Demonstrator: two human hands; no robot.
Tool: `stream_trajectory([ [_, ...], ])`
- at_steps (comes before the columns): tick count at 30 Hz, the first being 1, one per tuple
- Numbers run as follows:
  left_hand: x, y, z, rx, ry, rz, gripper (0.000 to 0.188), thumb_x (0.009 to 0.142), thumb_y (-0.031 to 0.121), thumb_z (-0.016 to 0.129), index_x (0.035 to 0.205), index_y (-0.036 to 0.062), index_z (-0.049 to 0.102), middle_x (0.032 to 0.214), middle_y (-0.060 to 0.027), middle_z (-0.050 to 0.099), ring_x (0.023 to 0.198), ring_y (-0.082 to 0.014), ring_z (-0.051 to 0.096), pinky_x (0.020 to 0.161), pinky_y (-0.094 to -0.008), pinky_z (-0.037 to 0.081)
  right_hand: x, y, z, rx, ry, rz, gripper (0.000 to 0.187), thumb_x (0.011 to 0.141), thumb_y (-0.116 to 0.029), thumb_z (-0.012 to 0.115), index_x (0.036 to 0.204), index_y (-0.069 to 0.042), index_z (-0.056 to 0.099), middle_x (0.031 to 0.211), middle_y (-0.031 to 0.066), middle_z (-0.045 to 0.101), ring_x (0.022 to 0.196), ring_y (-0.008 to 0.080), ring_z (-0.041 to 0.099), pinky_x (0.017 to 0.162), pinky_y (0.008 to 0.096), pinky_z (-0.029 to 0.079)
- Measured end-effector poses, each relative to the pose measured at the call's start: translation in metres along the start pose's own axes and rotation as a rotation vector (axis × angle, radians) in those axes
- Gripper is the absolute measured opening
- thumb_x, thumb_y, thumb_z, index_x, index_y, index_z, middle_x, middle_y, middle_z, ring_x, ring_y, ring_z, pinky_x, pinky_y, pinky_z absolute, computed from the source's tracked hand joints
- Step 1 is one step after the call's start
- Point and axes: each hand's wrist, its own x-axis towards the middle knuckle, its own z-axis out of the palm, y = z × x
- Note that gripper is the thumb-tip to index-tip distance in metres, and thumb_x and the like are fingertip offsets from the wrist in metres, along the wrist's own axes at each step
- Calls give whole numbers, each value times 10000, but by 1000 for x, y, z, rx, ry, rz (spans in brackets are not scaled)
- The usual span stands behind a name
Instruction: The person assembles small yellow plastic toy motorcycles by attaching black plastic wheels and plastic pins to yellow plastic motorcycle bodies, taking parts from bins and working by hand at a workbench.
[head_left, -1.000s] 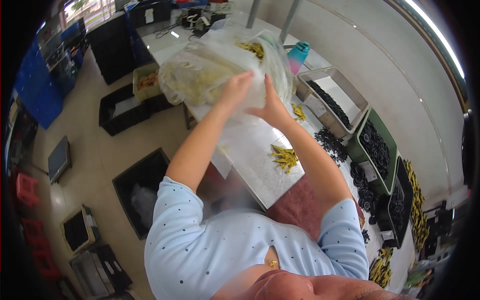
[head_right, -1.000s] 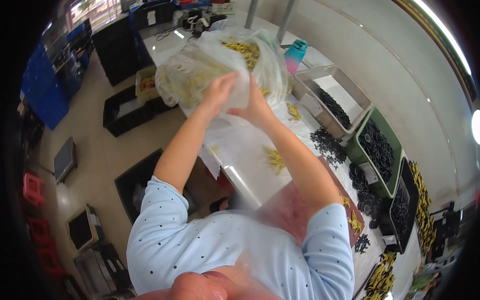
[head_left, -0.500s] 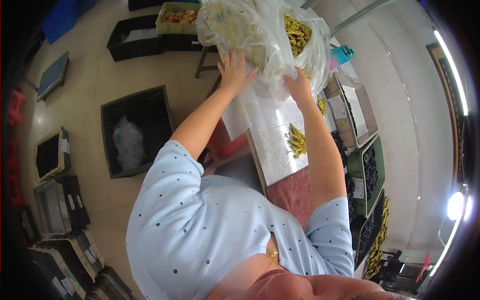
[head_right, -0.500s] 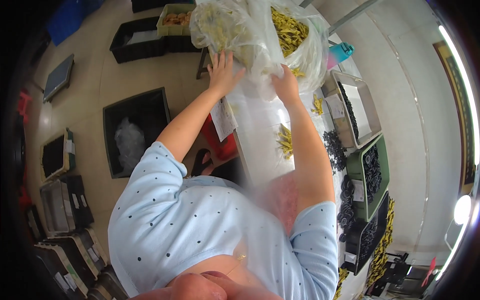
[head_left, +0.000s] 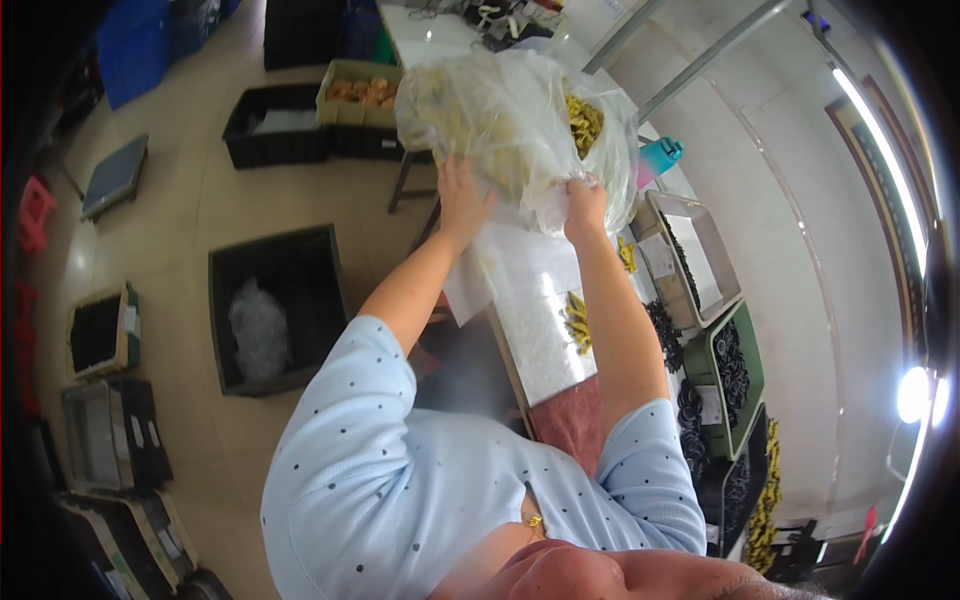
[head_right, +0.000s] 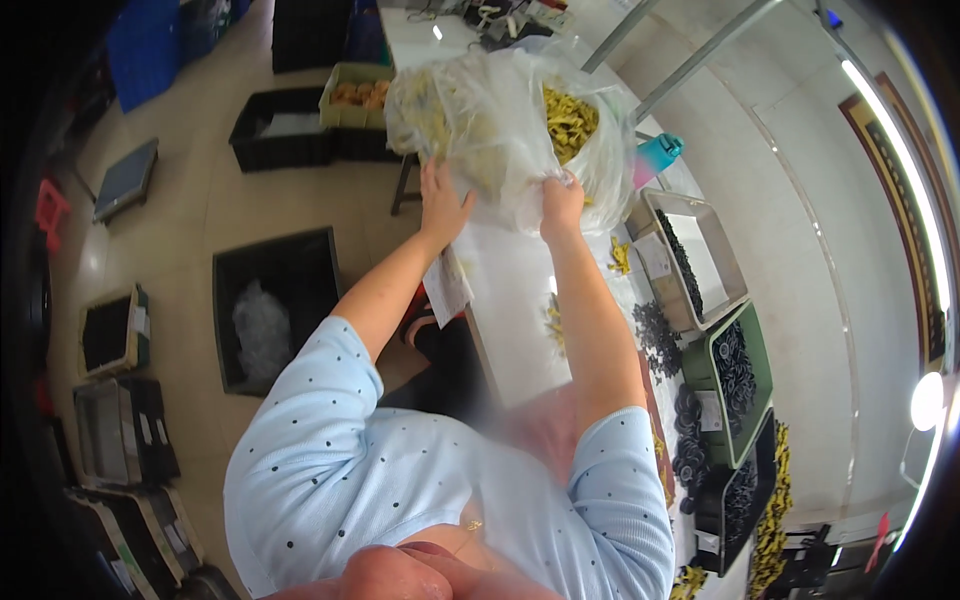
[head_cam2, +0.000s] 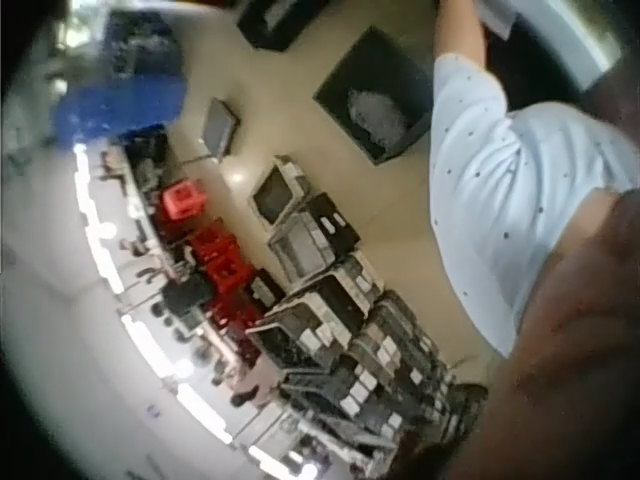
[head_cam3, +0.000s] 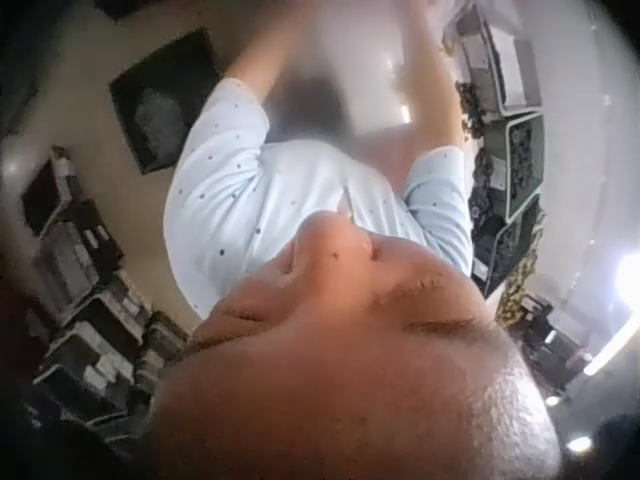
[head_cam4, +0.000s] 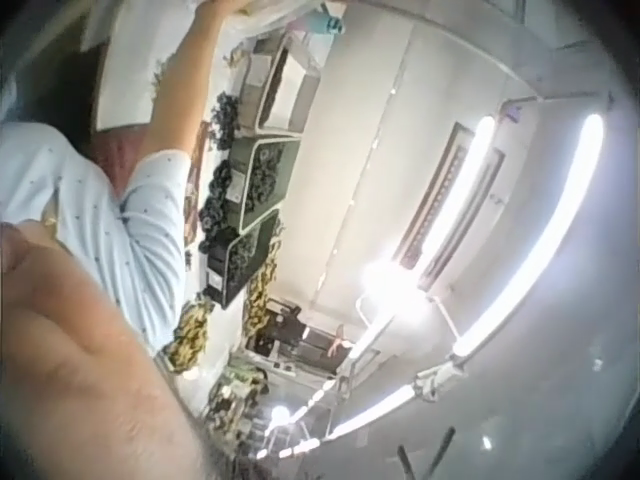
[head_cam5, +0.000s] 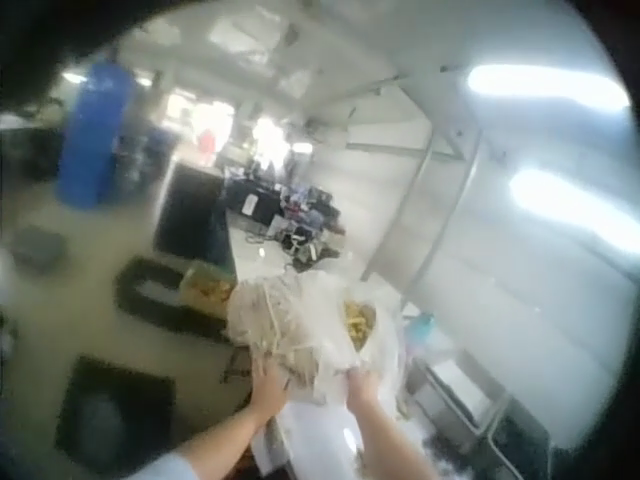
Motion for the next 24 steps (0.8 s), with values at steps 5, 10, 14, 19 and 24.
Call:
stream_trajectory([
  [5, 75, -67, -7, -228, 232, -339, 755, 823, 323, 661, 1363, -52, 289, 1393, -314, 298, 1310, -433, 307, 1062, -498, 285, 35, -31, -12, 335, 74, 50, 334, 747, 15, 442, 1064, 8, 546, 916, 103, 580, 829, 238, 576, 753, 373, 487],
  [10, 172, -70, -42, -685, 61, -1084, 956, 852, 676, 471, 1495, 69, 109, 1500, -199, 242, 1316, -404, 334, 1026, -565, 321, 51, -88, -37, 642, -24, -53, 343, 736, 45, 360, 1050, 57, 498, 984, 180, 582, 902, 327, 604, 825, 464, 506],
  [14, 221, -59, -23, -585, -383, -1152, 807, 901, 593, 478, 1439, 25, 281, 1458, -186, 344, 1261, -384, 421, 936, -681, 328, 54, -104, -66, 669, -41, -47, 382, 711, 54, 367, 1064, 56, 513, 977, 174, 596, 882, 315, 612, 817, 448, 508],
  [19, 308, -165, -11, -530, -83, -897, 439, 955, 397, 495, 1213, 43, 513, 1121, -146, 598, 970, -327, 612, 725, -577, 498, 25, -96, -41, 384, -145, -3, 345, 734, 57, 417, 1043, -16, 551, 897, 113, 608, 794, 225, 603, 706, 343, 493],
  [24, 379, -26, 36, -454, -202, -535, 270, 920, 246, 537, 1057, 21, 596, 1029, -126, 619, 839, -274, 598, 674, -413, 485, 24, -82, -79, 352, -77, -57, 261, 759, 47, 435, 976, -32, 558, 887, 94, 604, 783, 202, 594, 695, 325, 488],
])
